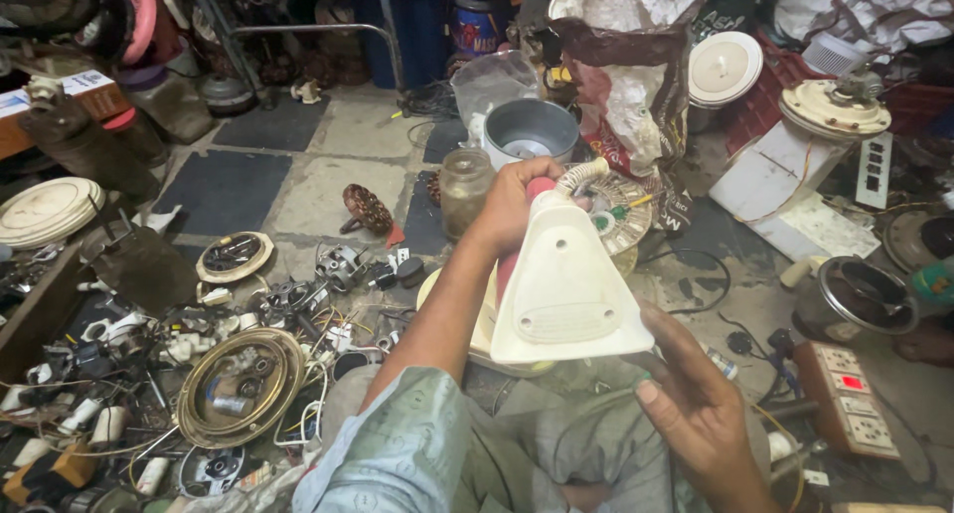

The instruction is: The person disassembles a red and white electric iron using a screwdriver, removes the bottom cover, inspects the internal components, and then reassembles the iron by replacing the cover and tightening the screws.

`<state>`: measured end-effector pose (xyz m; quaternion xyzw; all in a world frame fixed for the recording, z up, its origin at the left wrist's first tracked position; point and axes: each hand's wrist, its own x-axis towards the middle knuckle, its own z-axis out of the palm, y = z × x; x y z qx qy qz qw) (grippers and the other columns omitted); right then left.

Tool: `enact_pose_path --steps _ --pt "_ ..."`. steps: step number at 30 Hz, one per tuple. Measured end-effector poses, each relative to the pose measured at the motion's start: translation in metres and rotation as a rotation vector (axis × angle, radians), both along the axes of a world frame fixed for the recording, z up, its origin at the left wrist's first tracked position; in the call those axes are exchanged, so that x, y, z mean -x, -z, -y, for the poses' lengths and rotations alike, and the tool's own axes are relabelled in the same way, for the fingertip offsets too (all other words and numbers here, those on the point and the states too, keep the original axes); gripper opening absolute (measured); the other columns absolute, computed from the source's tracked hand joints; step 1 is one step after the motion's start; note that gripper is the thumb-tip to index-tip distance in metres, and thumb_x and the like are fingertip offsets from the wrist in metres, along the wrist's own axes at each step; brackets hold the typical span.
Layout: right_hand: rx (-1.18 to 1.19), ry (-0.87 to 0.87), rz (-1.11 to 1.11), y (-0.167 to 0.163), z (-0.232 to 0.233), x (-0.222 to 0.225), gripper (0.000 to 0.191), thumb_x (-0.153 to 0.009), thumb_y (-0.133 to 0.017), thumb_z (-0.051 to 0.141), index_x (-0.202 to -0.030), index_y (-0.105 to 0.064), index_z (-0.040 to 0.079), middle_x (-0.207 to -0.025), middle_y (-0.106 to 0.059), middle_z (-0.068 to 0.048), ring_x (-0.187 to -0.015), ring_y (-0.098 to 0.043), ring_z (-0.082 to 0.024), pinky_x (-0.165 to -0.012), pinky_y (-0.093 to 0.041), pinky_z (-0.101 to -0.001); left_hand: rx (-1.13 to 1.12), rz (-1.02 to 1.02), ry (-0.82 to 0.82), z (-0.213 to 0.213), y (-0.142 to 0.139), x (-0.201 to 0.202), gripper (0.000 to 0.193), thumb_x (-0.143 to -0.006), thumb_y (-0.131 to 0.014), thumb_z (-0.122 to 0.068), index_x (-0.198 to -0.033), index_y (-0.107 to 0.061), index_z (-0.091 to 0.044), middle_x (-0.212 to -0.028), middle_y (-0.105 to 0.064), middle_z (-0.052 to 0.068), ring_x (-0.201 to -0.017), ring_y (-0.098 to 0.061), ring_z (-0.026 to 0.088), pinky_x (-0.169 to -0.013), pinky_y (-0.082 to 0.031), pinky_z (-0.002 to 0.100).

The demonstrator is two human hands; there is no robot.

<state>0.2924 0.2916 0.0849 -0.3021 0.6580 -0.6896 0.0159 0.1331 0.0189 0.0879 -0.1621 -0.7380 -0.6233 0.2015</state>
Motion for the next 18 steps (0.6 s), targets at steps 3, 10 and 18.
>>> enact_pose_path --steps 3,10,18 --pt "0.004 0.013 0.025 0.0 0.002 0.002 0.061 -0.092 -0.059 -0.001 -0.151 -0.043 -0.004 -0.162 -0.04 -0.02 -0.15 -0.039 -0.03 -0.121 -0.033 -0.0462 -0.065 -0.001 0.019 0.003 0.0 0.004 0.028 -0.076 -0.09 -0.018 -0.079 -0.065 -0.007 -0.075 -0.063 -0.007 -0.074 -0.054 0.003 -0.065 -0.048 0.025" --pt "0.046 -0.021 -0.016 -0.002 0.01 0.011 0.066 -0.091 -0.061 -0.002 -0.153 -0.041 -0.004 -0.164 -0.037 -0.019 -0.149 -0.038 -0.029 -0.118 -0.036 -0.0471 -0.1 0.062 0.024 0.009 -0.006 0.013 0.025 -0.08 -0.089 -0.014 -0.08 -0.066 -0.007 -0.075 -0.061 -0.007 -0.071 -0.054 0.002 -0.06 -0.047 0.023" --pt "0.053 -0.025 -0.025 -0.005 0.014 0.01 0.068 -0.09 -0.061 -0.004 -0.154 -0.039 -0.003 -0.167 -0.034 -0.021 -0.153 -0.034 -0.03 -0.122 -0.031 -0.0473 -0.157 0.107 0.041 0.008 -0.009 0.01 0.02 -0.079 -0.089 -0.012 -0.089 -0.072 -0.006 -0.081 -0.063 -0.006 -0.071 -0.058 0.002 -0.06 -0.049 0.023"
